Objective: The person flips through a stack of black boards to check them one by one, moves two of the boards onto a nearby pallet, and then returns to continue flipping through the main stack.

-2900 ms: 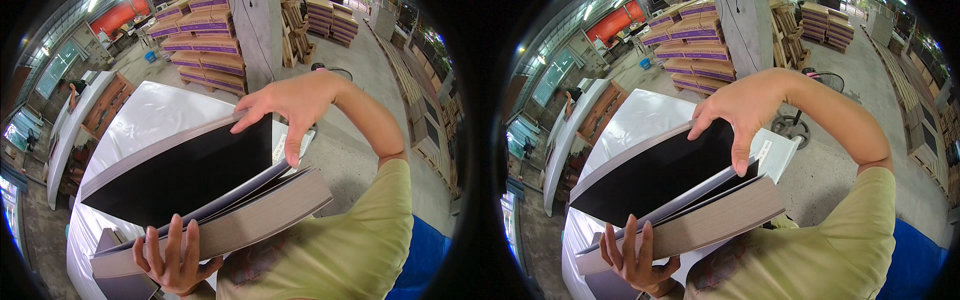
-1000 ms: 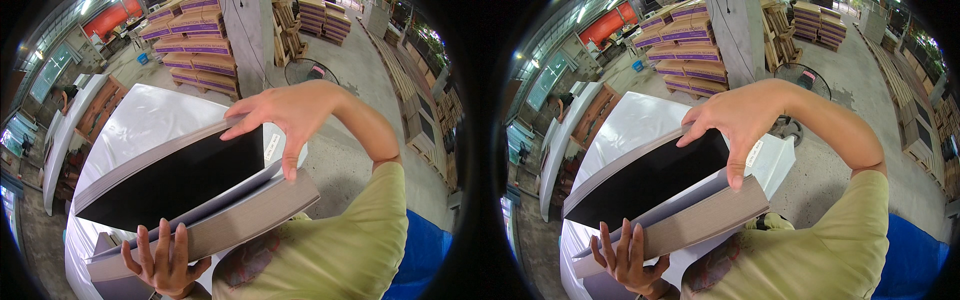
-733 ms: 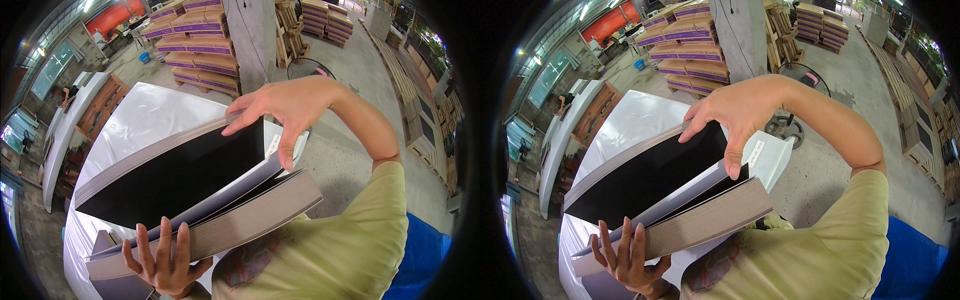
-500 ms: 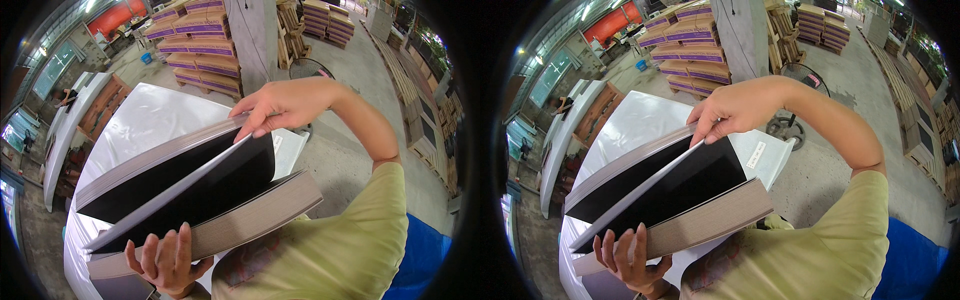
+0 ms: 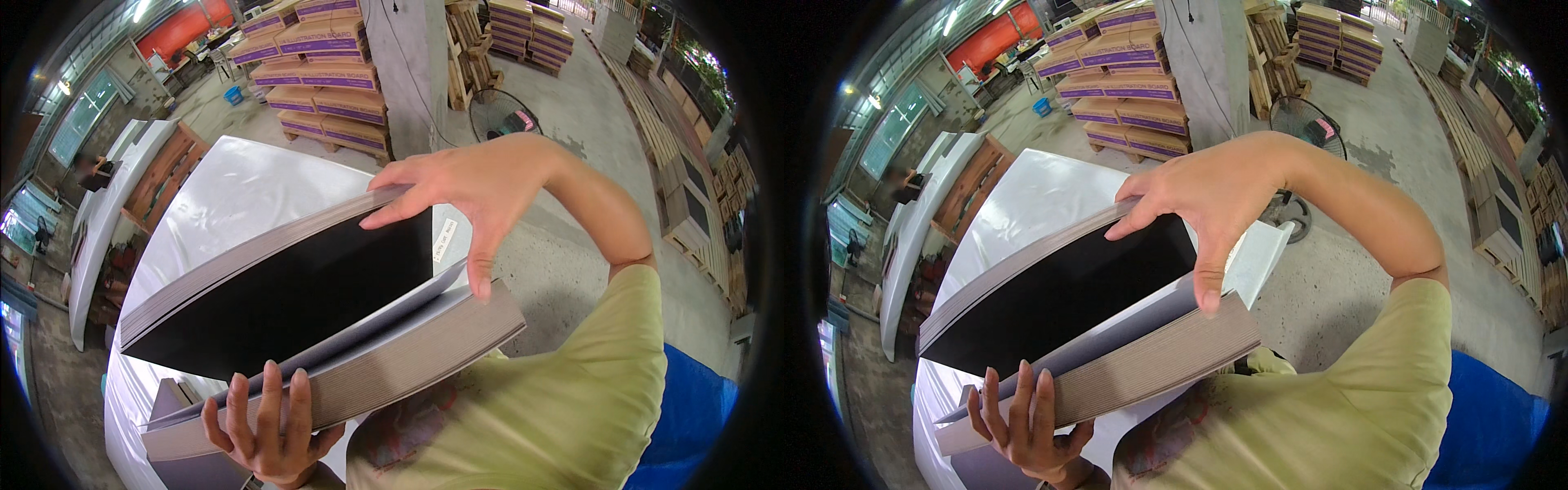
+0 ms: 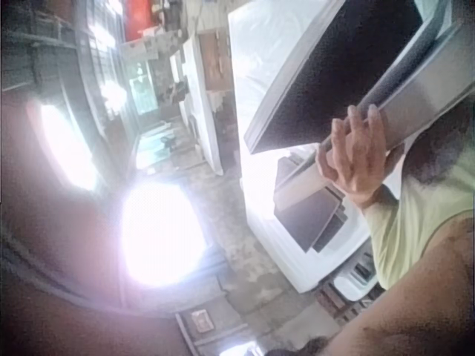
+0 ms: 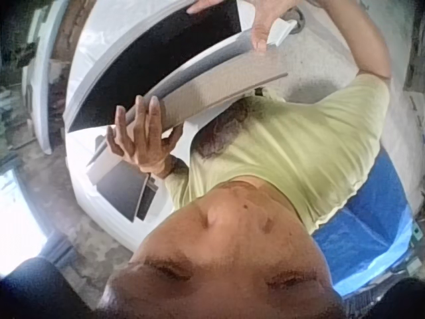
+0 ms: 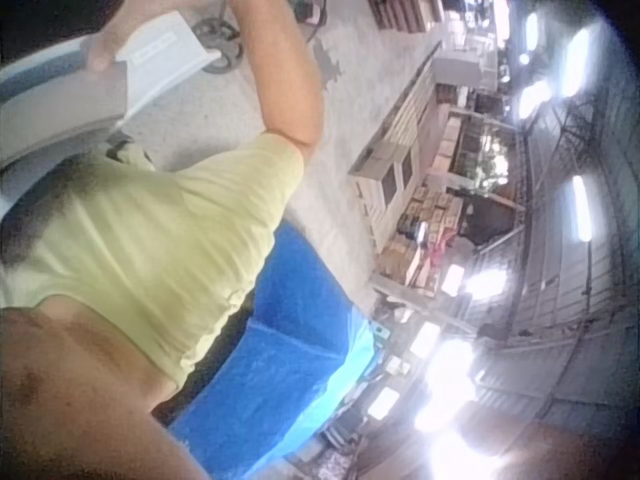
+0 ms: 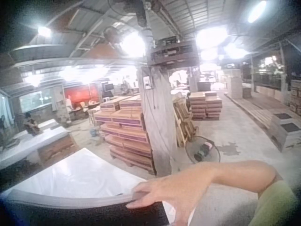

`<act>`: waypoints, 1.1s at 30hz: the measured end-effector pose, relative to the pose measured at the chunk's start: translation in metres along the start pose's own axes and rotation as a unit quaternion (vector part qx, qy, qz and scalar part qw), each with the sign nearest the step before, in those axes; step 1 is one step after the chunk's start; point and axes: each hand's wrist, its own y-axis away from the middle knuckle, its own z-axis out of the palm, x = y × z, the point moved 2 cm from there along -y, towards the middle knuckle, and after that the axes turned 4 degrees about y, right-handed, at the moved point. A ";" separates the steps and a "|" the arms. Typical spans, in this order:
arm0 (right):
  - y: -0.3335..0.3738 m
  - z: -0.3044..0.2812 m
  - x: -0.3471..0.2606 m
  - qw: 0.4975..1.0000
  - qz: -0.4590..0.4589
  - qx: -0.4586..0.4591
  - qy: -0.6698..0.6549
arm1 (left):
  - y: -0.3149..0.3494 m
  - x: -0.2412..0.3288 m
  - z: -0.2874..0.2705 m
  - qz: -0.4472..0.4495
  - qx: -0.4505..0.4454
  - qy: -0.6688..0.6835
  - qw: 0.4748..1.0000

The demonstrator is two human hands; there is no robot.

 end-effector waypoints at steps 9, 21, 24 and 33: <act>-0.005 -0.005 0.006 0.994 0.033 -0.066 -0.074 | -0.003 0.002 -0.003 0.003 -0.007 0.000 1.000; -0.003 -0.003 0.007 0.987 0.030 -0.033 -0.156 | 0.007 -0.003 0.003 0.008 0.020 0.010 1.000; -0.001 -0.004 -0.001 0.989 0.061 -0.023 -0.133 | 0.005 -0.002 0.002 -0.002 0.014 0.016 1.000; -0.005 -0.004 0.004 0.998 0.023 -0.048 -0.033 | 0.002 -0.001 0.001 -0.001 0.008 0.030 1.000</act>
